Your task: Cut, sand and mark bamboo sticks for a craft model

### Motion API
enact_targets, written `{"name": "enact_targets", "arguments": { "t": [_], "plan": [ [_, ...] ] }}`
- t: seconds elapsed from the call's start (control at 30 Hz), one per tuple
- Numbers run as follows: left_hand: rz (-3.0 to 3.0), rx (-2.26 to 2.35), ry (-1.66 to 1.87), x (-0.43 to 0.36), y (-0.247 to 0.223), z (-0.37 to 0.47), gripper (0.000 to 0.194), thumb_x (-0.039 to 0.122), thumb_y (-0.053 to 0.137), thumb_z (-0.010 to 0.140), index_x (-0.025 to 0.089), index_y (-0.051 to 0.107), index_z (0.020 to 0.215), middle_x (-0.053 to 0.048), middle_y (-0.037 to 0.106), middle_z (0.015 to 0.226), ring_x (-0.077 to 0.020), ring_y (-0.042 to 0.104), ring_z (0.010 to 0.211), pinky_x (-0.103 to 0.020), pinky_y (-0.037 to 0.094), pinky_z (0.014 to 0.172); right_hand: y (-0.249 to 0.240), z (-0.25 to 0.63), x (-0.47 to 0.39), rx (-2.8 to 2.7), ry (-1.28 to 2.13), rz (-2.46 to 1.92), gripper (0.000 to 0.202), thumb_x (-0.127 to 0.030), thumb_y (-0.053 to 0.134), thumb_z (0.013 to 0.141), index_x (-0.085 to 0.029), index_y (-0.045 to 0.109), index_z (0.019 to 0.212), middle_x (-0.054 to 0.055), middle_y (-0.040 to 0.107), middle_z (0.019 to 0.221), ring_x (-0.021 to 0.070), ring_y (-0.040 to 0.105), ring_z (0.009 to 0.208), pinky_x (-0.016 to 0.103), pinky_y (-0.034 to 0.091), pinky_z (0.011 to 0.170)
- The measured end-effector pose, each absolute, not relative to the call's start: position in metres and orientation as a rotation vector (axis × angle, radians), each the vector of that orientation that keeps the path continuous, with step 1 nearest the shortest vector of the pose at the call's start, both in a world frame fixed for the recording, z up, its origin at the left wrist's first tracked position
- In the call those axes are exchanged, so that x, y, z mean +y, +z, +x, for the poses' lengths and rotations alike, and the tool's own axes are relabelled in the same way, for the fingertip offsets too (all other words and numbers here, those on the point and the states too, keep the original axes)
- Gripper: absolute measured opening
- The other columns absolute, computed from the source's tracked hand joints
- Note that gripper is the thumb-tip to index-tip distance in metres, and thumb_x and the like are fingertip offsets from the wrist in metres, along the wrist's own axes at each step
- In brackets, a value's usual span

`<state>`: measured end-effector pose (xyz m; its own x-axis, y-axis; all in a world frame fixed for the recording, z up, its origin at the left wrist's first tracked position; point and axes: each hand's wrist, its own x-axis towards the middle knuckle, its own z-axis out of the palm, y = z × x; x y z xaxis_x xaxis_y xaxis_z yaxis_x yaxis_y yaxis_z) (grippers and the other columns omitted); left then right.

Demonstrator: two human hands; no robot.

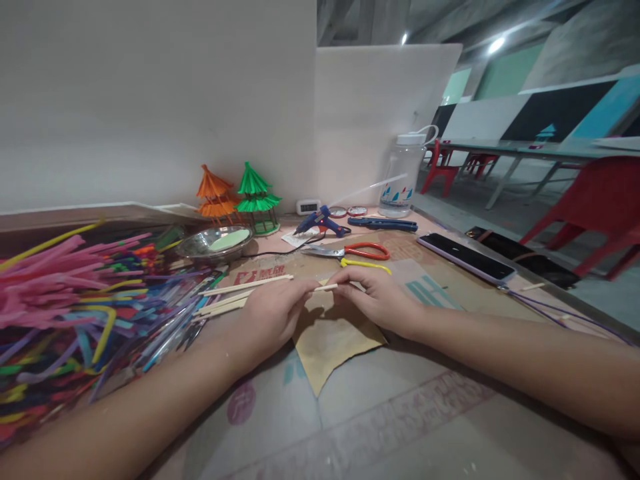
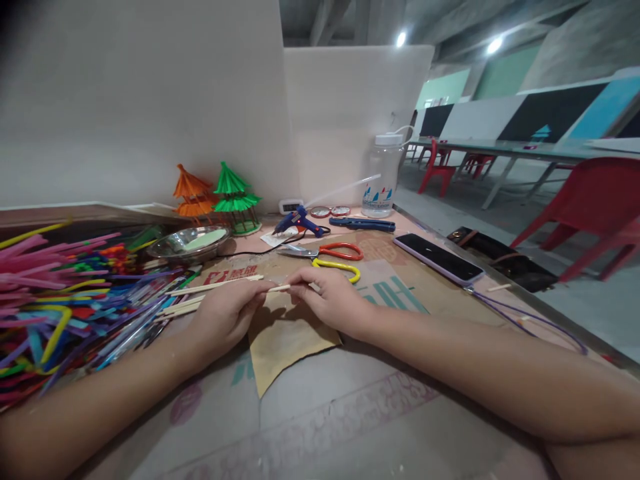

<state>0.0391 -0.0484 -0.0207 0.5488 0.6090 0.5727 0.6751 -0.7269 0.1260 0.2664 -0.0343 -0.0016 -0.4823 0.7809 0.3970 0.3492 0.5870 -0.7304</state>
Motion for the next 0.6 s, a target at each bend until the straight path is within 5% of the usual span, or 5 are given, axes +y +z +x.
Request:
{"name": "enact_targets", "arguments": {
  "t": [0.17,0.33,0.5,0.6],
  "plan": [
    [-2.596,-1.011,-0.919,-0.045,-0.021,0.039,0.025,0.014,0.043,0.098,0.019,0.066,0.107,-0.004,0.075,0.089,-0.0189,0.067,0.076,-0.030,0.047,0.065,0.003,0.266,-0.034,-2.040,0.764,-0.904,0.015,-0.033,0.062,0.088,-0.019,0.065,0.084,0.003,0.071,0.083,0.0173,0.065,0.079,0.029,0.049,0.072],
    [-2.414,-0.745,-0.653,-0.050,-0.003,0.040,0.017,0.018,0.050,0.099,0.020,0.066,0.103,-0.002,0.072,0.086,-0.0217,0.062,0.079,-0.037,0.043,0.072,0.007,0.263,-0.039,-2.156,0.749,-0.902,0.003,-0.020,0.060,0.087,-0.020,0.063,0.088,0.002,0.070,0.088,0.0162,0.065,0.084,0.029,0.050,0.080],
    [-2.251,-0.648,-0.710,-0.058,0.021,0.036,0.020,0.019,0.058,0.096,0.018,0.062,0.116,-0.010,0.066,0.127,-0.0280,0.056,0.119,-0.045,0.042,0.100,0.015,0.263,-0.035,-2.197,0.751,-0.911,0.021,-0.015,0.055,0.089,-0.020,0.062,0.107,0.003,0.067,0.091,0.0173,0.062,0.084,0.032,0.050,0.081],
    [-2.192,-0.752,-0.873,-0.055,0.023,0.028,0.025,0.021,0.062,0.094,0.023,0.061,0.119,-0.009,0.065,0.126,-0.0261,0.057,0.119,-0.044,0.043,0.101,0.019,0.271,-0.020,-2.152,0.746,-0.930,0.028,-0.016,0.051,0.091,-0.021,0.063,0.116,0.006,0.067,0.101,0.0192,0.060,0.093,0.036,0.048,0.087]
  ]
}}
